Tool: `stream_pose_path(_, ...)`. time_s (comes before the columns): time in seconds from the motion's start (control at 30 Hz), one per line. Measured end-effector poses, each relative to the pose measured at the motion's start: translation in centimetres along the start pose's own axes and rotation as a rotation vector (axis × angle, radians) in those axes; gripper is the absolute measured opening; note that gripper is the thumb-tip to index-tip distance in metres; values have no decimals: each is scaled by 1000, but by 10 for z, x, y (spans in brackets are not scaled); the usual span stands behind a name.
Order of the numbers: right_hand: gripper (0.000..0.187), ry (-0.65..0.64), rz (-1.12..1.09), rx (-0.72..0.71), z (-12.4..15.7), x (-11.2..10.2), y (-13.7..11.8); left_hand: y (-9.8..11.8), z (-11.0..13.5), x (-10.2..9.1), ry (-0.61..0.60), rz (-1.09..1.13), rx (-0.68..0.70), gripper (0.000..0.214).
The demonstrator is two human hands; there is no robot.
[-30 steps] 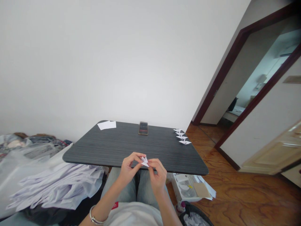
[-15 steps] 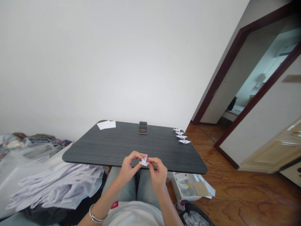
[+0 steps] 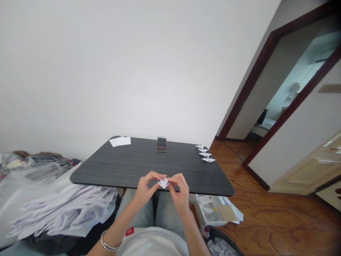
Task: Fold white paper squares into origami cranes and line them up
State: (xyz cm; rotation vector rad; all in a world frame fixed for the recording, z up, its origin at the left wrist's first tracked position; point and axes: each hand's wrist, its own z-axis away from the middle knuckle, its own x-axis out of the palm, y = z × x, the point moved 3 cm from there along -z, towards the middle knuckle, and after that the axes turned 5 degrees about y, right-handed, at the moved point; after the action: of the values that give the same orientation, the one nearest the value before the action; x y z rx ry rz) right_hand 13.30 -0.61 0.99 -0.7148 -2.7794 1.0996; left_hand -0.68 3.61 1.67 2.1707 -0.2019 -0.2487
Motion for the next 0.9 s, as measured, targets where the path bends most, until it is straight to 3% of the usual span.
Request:
stream_pose_path(0.27, 14, 35, -14, -19, 2, 1, 0, 1, 0, -2, 100, -96, 155, 3)
stream_pose_path(0.53, 12, 62, -60, 25, 3, 3, 3, 0, 0, -4, 130, -115, 131, 4)
stream_pose_path(0.73, 4, 63, -172, 225, 5, 5, 11, -6, 0, 2, 47, -42, -68, 8)
stream_pose_path(0.9, 11, 118, -334, 491, 8, 11, 22, -15, 0, 9, 100, 227, -342, 16)
